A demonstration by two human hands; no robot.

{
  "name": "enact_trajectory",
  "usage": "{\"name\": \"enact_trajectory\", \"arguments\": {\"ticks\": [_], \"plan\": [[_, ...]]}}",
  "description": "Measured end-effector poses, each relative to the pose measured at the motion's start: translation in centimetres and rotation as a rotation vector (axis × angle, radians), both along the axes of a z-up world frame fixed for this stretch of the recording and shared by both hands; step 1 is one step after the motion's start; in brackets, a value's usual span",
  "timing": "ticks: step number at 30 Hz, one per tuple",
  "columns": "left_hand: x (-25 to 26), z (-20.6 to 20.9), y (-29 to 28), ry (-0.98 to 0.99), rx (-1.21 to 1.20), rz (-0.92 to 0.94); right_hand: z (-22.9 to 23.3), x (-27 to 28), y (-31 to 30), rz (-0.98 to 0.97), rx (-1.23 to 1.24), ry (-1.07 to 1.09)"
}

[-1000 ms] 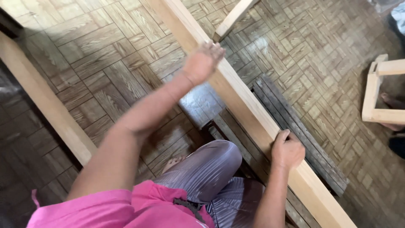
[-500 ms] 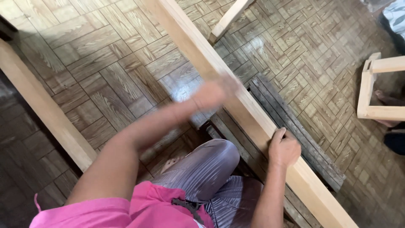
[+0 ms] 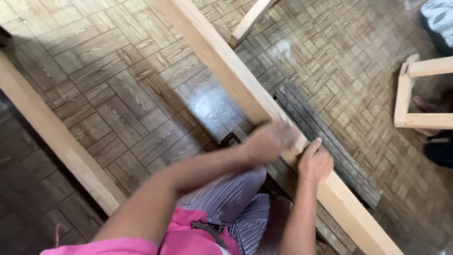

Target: The person sits on the floor and sands a long, light-colored wooden plank using a sanding block. They hold the plank steady with one hand while moving the sanding block back and forth along the surface with the other hand.

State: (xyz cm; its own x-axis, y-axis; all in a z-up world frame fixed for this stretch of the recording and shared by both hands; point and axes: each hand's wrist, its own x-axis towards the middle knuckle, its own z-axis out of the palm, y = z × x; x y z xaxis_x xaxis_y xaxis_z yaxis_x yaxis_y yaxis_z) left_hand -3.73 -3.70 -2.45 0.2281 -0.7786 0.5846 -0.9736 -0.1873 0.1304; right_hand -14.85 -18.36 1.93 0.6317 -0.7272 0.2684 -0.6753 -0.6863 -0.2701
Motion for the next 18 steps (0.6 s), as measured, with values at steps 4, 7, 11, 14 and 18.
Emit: {"name": "enact_trajectory", "arguments": {"ticks": [4,7,11,14,18], "plan": [[-0.5,3.0,2.4,0.090,0.164,-0.055,1.8,0.4,1.8,-0.001,0.033,0.024],[5.7,2.2,4.7,-0.081,-0.284,-0.045,0.9,0.1,1.1,-0.003,0.026,0.054],[14.6,4.1,11.1,0.187,-0.137,0.301,1.2,-0.2,1.7,-0.011,0.018,0.029],[17.7,3.9,13.4,-0.043,0.047,0.555,0.4,0.0,1.1,-0.016,-0.001,0.036],[12.0,3.5,7.2,0.288,0.053,0.442,0.2,0.0,0.8,-0.028,-0.021,0.049]]}}
